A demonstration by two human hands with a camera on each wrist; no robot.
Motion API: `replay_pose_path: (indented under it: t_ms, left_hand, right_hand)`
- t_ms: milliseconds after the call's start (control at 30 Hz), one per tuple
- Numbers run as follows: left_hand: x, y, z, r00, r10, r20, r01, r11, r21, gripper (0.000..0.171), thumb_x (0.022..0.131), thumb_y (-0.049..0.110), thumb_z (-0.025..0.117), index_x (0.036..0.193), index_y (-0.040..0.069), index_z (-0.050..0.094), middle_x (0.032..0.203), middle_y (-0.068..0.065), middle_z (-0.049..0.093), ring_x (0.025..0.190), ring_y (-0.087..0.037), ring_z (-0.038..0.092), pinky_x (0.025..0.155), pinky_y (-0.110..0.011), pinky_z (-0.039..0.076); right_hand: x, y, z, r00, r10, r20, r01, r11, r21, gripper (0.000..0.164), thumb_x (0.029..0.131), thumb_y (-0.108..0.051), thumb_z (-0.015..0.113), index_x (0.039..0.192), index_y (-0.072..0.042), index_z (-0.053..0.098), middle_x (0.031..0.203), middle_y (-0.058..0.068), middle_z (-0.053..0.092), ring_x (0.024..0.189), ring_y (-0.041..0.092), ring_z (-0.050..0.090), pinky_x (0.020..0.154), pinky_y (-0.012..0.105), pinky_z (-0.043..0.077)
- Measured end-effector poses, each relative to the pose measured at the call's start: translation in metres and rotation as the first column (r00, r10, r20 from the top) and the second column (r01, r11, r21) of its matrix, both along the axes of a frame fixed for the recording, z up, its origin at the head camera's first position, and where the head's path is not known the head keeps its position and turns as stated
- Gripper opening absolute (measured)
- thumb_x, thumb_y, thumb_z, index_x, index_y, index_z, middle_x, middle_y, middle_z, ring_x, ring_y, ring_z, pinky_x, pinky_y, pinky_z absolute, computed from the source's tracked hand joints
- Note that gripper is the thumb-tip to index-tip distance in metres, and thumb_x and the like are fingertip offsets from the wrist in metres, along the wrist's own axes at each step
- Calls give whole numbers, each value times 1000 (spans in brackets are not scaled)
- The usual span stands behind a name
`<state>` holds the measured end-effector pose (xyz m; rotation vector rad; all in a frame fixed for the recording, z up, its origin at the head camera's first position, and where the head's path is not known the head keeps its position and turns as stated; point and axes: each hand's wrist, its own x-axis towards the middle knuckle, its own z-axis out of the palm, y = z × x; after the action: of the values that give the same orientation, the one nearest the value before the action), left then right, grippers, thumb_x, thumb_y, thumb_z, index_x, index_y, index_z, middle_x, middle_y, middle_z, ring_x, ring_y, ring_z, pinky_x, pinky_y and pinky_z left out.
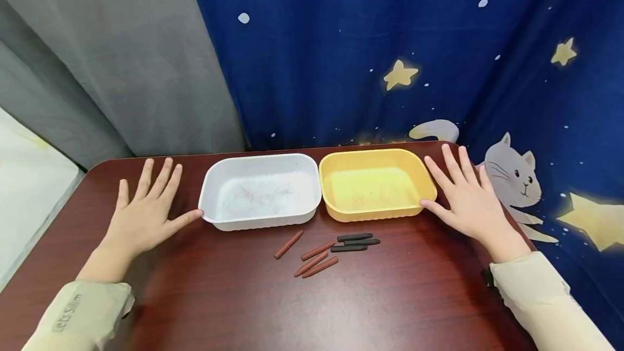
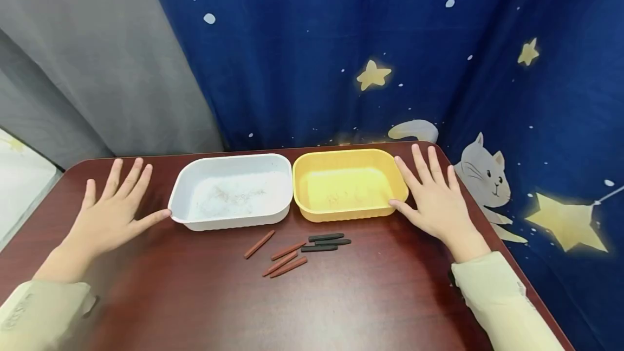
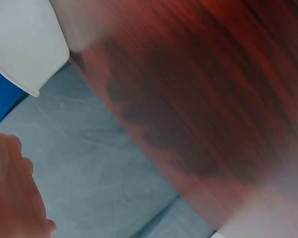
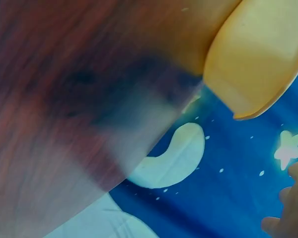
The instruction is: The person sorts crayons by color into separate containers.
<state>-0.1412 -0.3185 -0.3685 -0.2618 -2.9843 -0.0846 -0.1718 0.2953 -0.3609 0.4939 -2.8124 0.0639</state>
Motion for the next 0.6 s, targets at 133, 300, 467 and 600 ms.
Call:
replay_pose_path:
  t_ms: [133, 300, 467, 600]
  left_hand:
    - [-3, 6, -1, 1000, -29, -5, 29, 999, 30, 106, 89, 72, 50, 161, 16, -5, 168, 2, -13, 152, -21, -27, 114, -68, -20]
    - [-4, 15, -2, 999, -53, -5, 53, 997, 50, 105, 90, 72, 50, 161, 15, -4, 168, 3, -12, 152, -20, -25, 115, -69, -14]
    - [-7, 24, -1, 998, -68, -3, 68, 996, 54, 105, 90, 71, 50, 160, 16, -5, 168, 2, -12, 153, -20, -24, 116, -70, -9]
    - [-9, 30, -1, 997, -72, 15, 71, 996, 56, 105, 90, 73, 50, 160, 17, -5, 168, 2, -11, 153, -20, -23, 117, -71, -2]
  right_hand:
    - [0, -11, 2, 999, 32, -10, -32, 999, -9, 88, 90, -58, 61, 160, -29, 17, 169, 6, 1, 156, 30, -8, 113, 74, 18]
    - [1, -24, -3, 997, 67, -27, -67, 997, -21, 89, 90, -56, 63, 160, -23, 19, 169, 6, 8, 156, 31, 2, 112, 71, 26]
    - [3, -36, -8, 992, 114, -51, -117, 992, -50, 88, 90, -52, 65, 159, -13, 25, 168, 6, 13, 156, 32, 10, 112, 68, 30]
    - [6, -46, -9, 982, 173, -81, -179, 980, -81, 80, 90, -47, 67, 154, -9, 37, 164, 12, 26, 154, 36, 18, 110, 65, 35]
